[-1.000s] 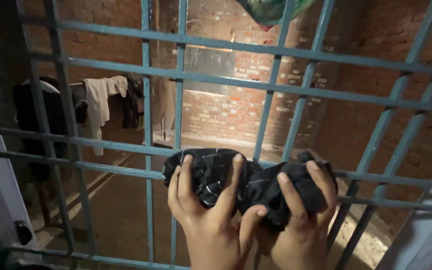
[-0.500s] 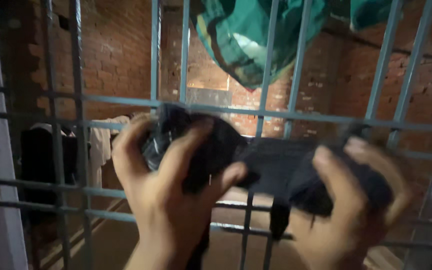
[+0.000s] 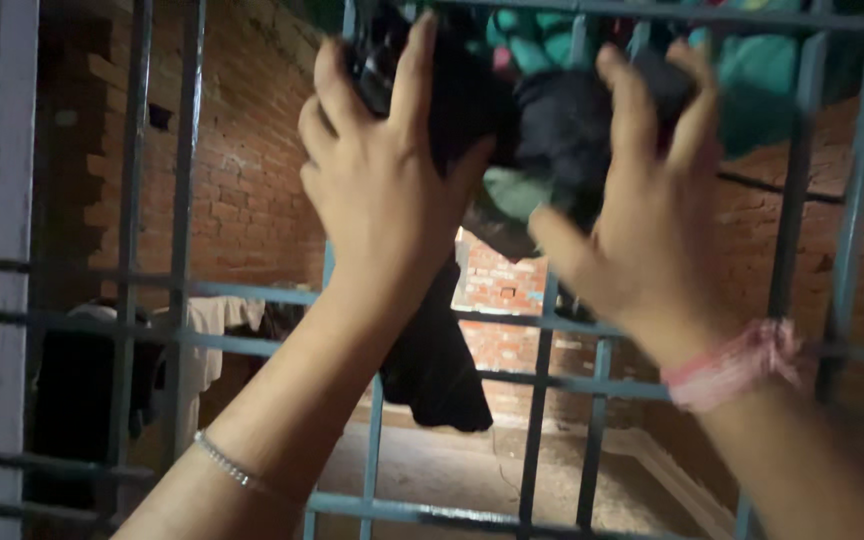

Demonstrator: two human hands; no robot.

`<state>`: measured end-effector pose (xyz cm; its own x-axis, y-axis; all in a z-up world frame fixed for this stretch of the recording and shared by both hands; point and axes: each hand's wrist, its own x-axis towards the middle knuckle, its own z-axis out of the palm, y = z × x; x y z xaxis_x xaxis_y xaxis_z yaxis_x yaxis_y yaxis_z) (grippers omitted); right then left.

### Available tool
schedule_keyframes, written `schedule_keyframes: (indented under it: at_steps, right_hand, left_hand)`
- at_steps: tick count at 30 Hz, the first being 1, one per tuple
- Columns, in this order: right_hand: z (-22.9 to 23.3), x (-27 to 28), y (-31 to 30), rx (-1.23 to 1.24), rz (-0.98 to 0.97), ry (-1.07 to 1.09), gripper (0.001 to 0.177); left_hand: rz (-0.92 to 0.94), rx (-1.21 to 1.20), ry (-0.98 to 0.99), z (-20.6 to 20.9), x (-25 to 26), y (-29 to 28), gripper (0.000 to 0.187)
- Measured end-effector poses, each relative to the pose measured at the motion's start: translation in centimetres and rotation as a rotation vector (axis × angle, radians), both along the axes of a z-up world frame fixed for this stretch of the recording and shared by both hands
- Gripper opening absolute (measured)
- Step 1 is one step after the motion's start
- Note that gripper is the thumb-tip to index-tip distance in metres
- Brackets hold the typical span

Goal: The person wrings a dark piece of clothing by hand over a metal window grille. The person repeatedly twists and squeezes the fabric to remove water, then hangs it on the grille to dry.

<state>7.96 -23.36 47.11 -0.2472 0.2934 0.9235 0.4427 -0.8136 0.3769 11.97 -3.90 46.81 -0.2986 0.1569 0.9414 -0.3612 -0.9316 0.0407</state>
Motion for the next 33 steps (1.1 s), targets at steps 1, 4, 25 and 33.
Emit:
schedule_keyframes:
  at_steps: [1,4,25,33]
  right_hand:
    - [-0.7,-0.3,0.1,-0.008,0.011,0.007,0.084]
    - [-0.7,0.2,0.7,0.053,-0.075,0.001,0.087]
    - [3.8,2.2,0.9,0.093,-0.06,-0.16,0.072]
    - [8.3,2.1,1.7,0.227,-0.085,-0.152,0.075]
  left_hand:
    - [-0.017,0.008,-0.004,0.4,0.0,0.1,0.095]
    - [-0.024,0.025,-0.024,1.0,0.1,0.4,0.095]
    - [0.001,0.029,-0.078,1.5,-1.6,-0.1,0.072]
    - [-0.031,-0.062,-0.056,6.8,-1.4,-0.2,0.075]
